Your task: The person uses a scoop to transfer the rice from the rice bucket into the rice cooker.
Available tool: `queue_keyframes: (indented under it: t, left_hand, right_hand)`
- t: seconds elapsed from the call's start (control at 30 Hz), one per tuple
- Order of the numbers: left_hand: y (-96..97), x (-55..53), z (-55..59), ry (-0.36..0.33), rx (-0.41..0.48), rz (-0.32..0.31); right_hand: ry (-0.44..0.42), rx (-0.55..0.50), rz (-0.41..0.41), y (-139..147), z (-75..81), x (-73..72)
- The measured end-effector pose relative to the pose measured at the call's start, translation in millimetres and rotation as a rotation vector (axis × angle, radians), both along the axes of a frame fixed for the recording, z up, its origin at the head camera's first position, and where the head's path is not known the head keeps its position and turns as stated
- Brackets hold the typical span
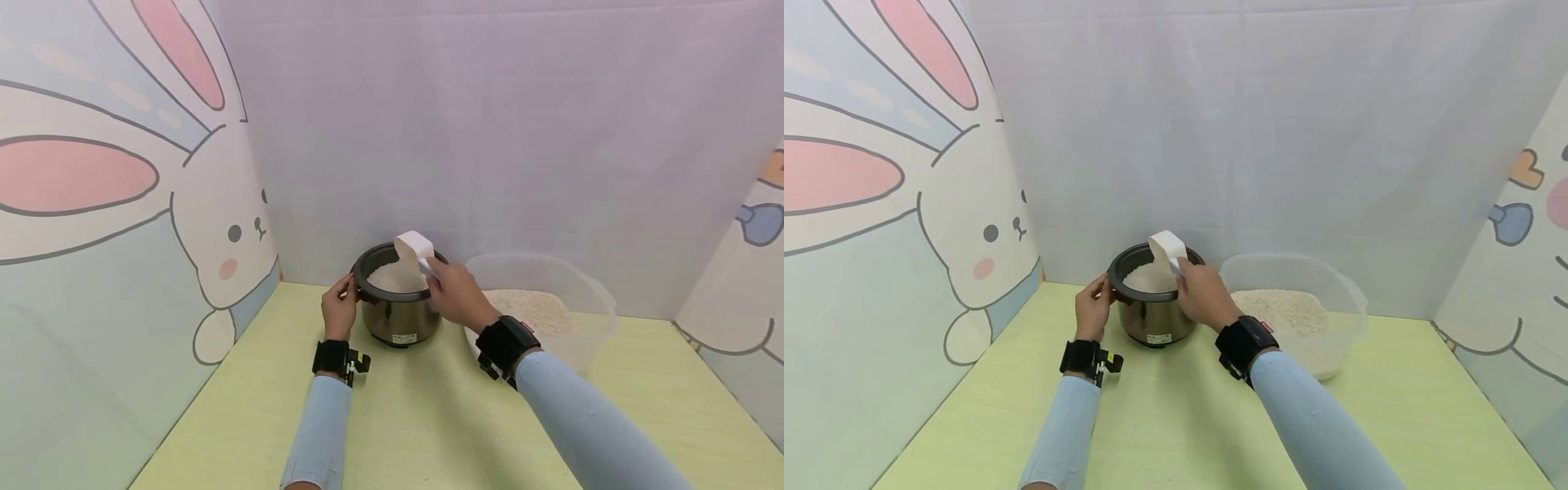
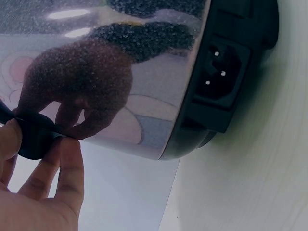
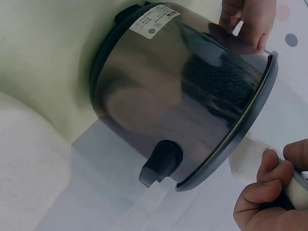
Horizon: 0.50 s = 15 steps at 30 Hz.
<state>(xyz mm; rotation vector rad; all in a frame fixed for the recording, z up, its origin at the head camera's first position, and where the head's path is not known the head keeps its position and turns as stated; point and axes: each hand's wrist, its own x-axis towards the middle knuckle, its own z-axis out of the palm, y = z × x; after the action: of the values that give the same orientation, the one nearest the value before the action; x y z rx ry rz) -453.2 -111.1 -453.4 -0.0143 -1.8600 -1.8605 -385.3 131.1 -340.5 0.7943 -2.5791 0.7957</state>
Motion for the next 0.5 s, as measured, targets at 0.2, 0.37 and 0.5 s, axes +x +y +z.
queue_keyframes:
  t: [0.2, 0.37, 0.5]
  left_hand:
    - [0.8, -1.1, 0.1, 0.02, -0.015, 0.001]
    - [0.4, -0.7, -1.5, 0.028, -0.019, 0.0]
    - [0.8, 0.9, -1.0, 0.012, -0.019, 0.002]
  right_hand:
    - [0.007, 0.064, -0.048, 8.3, -2.4, 2.6]
    - [0.027, 0.075, -0.057, 16.4, -4.0, 4.4]
    - [0.059, 0.093, -0.054, 21.5, -6.4, 5.2]
